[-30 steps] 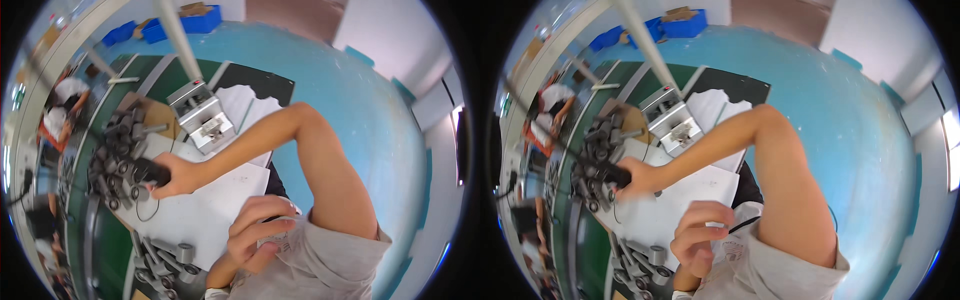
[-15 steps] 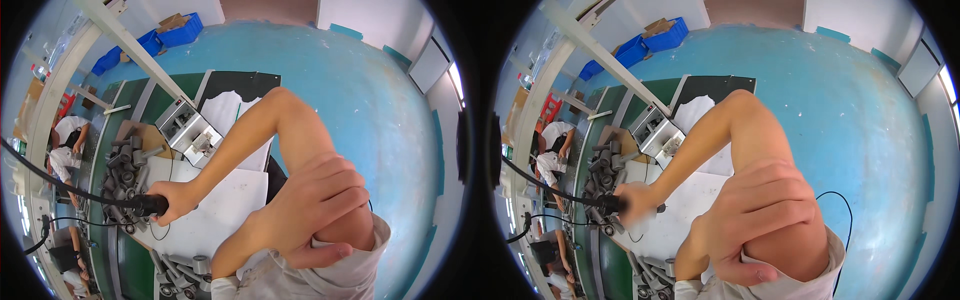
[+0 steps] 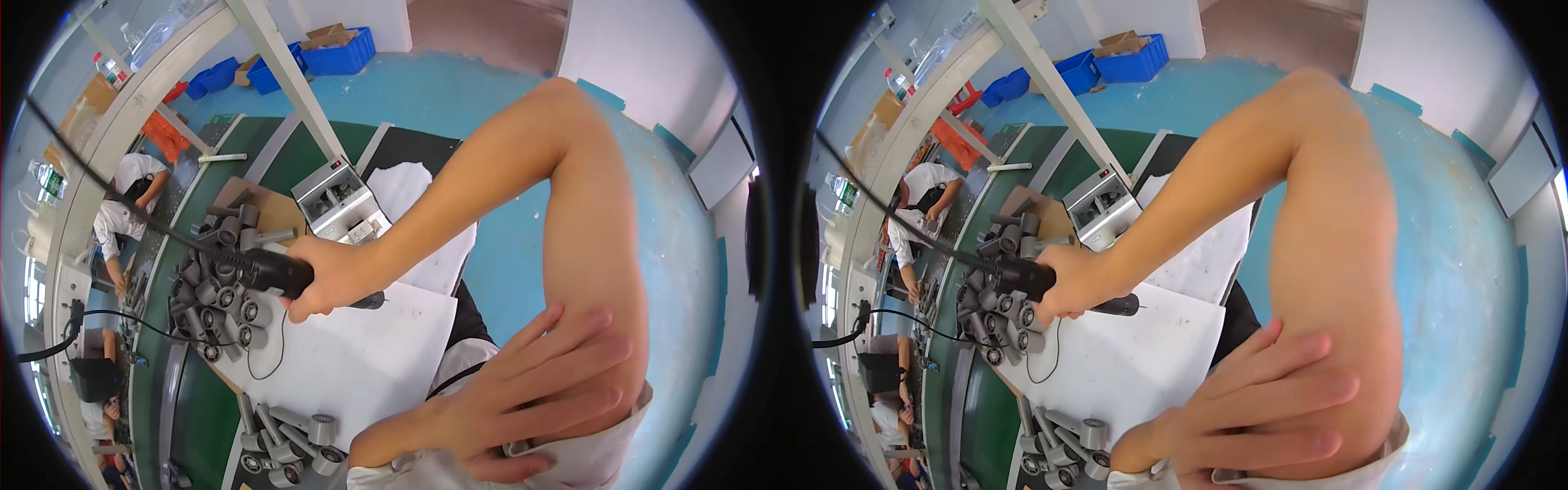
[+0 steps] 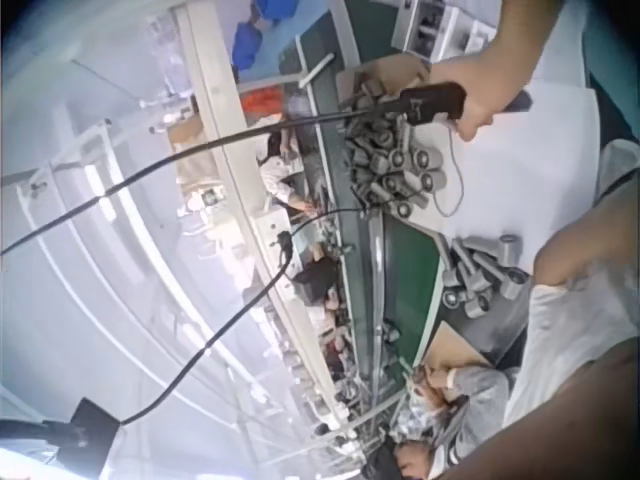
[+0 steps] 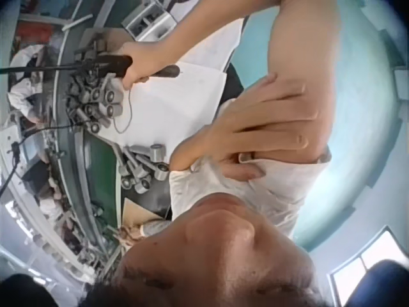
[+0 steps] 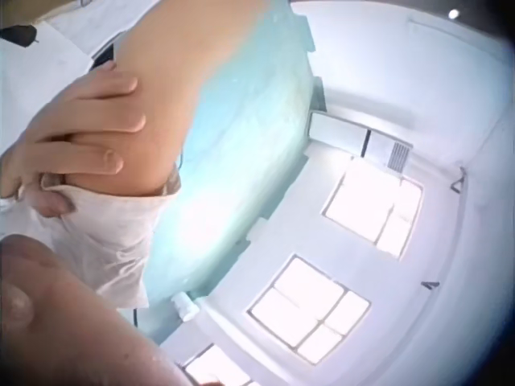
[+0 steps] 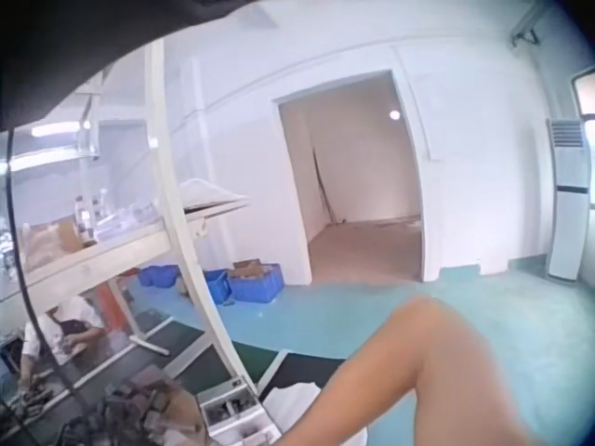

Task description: The person fastens screws into the handles of hair dryers one by one using an electric screwdriver and rearranges the parts on the table.

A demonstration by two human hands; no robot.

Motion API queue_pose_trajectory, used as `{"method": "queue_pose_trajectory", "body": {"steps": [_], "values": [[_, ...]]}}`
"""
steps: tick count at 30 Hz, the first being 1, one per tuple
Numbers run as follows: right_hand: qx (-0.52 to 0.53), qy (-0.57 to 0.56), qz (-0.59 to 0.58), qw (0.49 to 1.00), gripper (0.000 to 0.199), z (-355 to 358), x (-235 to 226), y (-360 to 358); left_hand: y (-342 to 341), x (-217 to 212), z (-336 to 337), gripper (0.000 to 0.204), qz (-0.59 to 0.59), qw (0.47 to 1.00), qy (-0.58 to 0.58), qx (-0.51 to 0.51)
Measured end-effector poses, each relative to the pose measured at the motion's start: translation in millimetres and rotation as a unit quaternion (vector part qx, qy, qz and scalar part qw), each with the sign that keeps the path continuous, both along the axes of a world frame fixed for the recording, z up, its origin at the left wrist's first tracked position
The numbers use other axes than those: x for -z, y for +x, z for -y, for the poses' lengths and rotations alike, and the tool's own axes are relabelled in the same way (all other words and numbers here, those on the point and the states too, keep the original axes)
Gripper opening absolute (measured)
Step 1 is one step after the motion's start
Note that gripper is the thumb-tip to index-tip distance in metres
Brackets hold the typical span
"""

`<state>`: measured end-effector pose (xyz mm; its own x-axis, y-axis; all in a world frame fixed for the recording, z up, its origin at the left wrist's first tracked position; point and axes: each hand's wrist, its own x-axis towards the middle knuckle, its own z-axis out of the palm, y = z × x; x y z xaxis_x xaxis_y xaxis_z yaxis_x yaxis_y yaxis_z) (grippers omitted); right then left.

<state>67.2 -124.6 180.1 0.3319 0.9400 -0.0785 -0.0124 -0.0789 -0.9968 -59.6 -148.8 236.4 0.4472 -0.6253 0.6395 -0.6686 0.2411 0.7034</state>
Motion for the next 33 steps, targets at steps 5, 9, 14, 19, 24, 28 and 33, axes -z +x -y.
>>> {"method": "queue_pose_trajectory", "body": {"steps": [5, 9, 14, 19, 24, 28, 33], "values": [[0.061, -0.056, -0.057, 0.995, 0.016, 14.7, -18.4, -8.3, -30.2, 56.5, 13.6, 0.064, -0.025, 0.958, -0.284, -0.018], [0.031, -0.061, -0.08, 0.994, 0.016, 16.8, -29.2, -22.7, -43.4, 62.7, -0.2, 0.076, -0.111, 0.96, -0.254, -0.036], [-0.016, -0.062, -0.091, 0.994, 0.017, 16.8, -33.3, -38.1, -41.3, 49.8, -0.1, 0.091, -0.162, 0.963, -0.216, -0.021], [-0.095, -0.039, -0.096, 0.99, 0.02, 13.4, -50.8, -52.2, -42.4, 40.7, -1.8, 0.095, -0.199, 0.947, -0.25, -0.012], [-0.097, -0.05, -0.066, 0.992, 0.023, 8.8, -58.3, -49.5, -48.7, 21.4, -17.3, 0.09, -0.259, 0.919, -0.296, 0.031], [-0.031, -0.078, -0.056, 0.995, 0.023, 14.3, -67.9, -43.5, -45.1, 49.9, -8.2, 0.091, -0.181, 0.948, -0.256, 0.057], [-0.003, -0.081, -0.088, 0.993, 0.023, -2.3, -39.5, -31.1, -44.7, 64.9, -19.7, 0.059, -0.171, 0.936, -0.307, 0.01]]}}
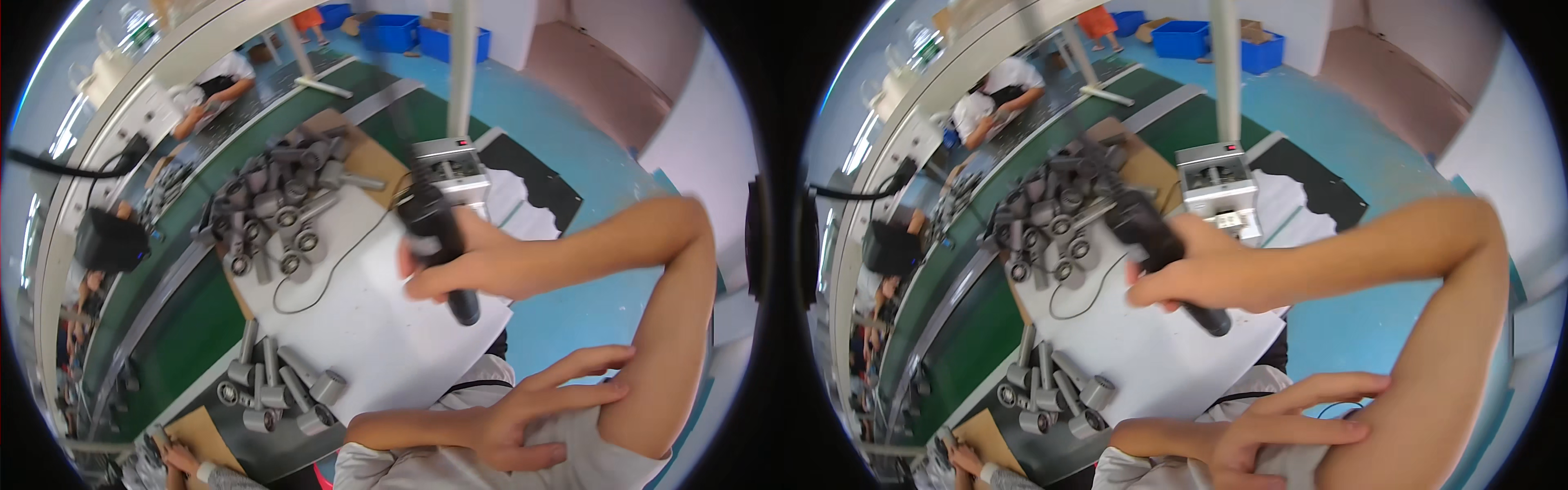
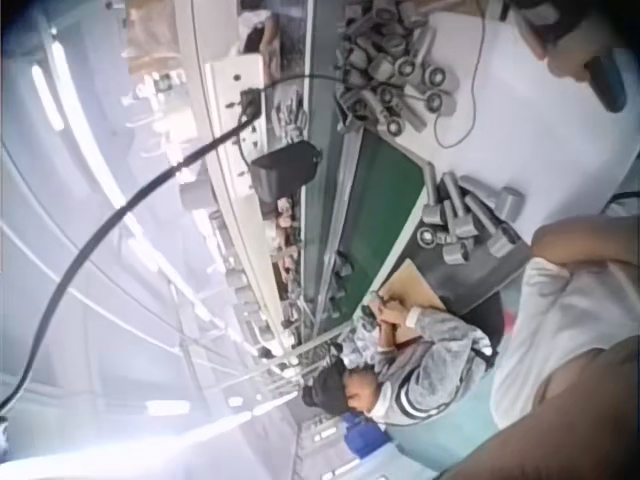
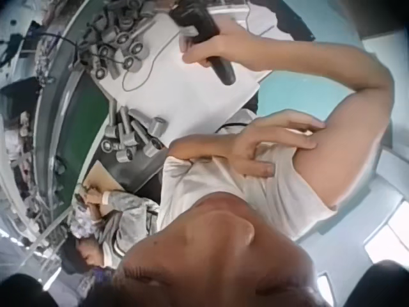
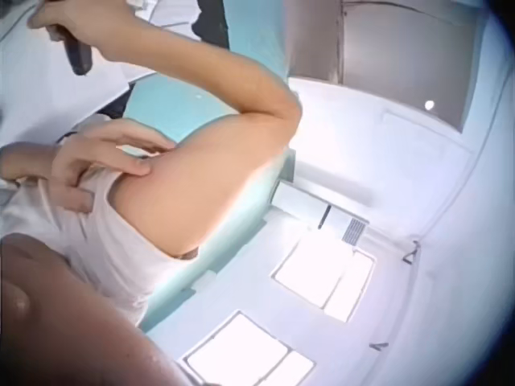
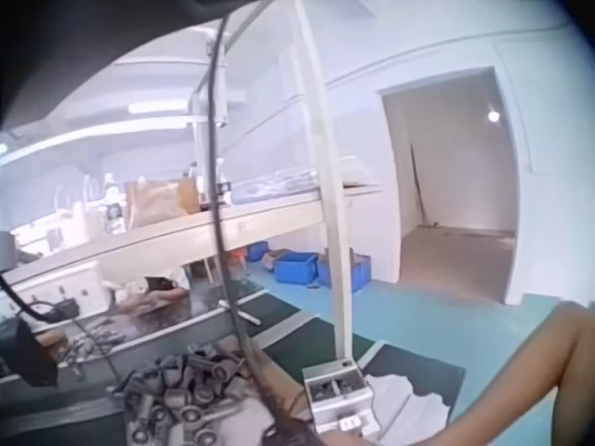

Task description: The person fastens screws into the handles of hair dryers one by one using an electric screwdriver and rearranges the parts on the table.

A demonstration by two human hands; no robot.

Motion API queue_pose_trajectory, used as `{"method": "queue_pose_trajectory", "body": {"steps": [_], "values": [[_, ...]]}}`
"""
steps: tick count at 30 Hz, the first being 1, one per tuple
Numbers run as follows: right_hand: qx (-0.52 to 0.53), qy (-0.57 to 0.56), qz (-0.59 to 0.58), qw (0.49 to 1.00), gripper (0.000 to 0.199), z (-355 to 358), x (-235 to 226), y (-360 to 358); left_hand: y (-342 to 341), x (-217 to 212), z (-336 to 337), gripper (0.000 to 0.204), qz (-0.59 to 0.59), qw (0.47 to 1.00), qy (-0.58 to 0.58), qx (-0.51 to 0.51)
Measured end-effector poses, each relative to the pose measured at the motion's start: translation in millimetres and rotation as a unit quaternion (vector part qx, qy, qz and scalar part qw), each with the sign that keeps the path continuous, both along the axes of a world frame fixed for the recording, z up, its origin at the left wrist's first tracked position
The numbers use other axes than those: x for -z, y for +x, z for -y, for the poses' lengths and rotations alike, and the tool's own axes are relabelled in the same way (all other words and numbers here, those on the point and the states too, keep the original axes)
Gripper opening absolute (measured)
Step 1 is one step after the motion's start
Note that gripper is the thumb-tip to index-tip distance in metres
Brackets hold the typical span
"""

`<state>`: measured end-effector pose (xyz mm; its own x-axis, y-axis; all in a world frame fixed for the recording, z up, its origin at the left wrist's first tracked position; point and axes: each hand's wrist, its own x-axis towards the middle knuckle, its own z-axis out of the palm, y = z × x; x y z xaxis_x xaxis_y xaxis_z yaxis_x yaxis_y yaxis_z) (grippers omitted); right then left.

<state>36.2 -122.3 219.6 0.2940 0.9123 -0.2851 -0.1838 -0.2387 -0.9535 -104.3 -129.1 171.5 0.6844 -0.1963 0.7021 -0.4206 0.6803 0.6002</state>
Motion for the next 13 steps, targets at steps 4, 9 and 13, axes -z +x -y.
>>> {"method": "queue_pose_trajectory", "body": {"steps": [4, 9, 13], "values": [[0.106, 0.132, 0.003, 0.986, 0.024, 15.6, 11.2, 15.4, -7.7, 18.3, -16.8, 0.046, 0.026, 0.988, 0.103, -0.11], [0.211, 0.248, 0.118, 0.938, 0.053, 37.6, 64.3, 26.2, -10.2, 63.5, -91.5, 0.014, -0.012, 0.891, 0.253, -0.377], [0.179, 0.312, 0.152, 0.921, 0.053, 45.8, 93.5, 25.2, 37.4, 81.2, -169.9, 0.011, -0.256, 0.696, 0.301, -0.599]]}}
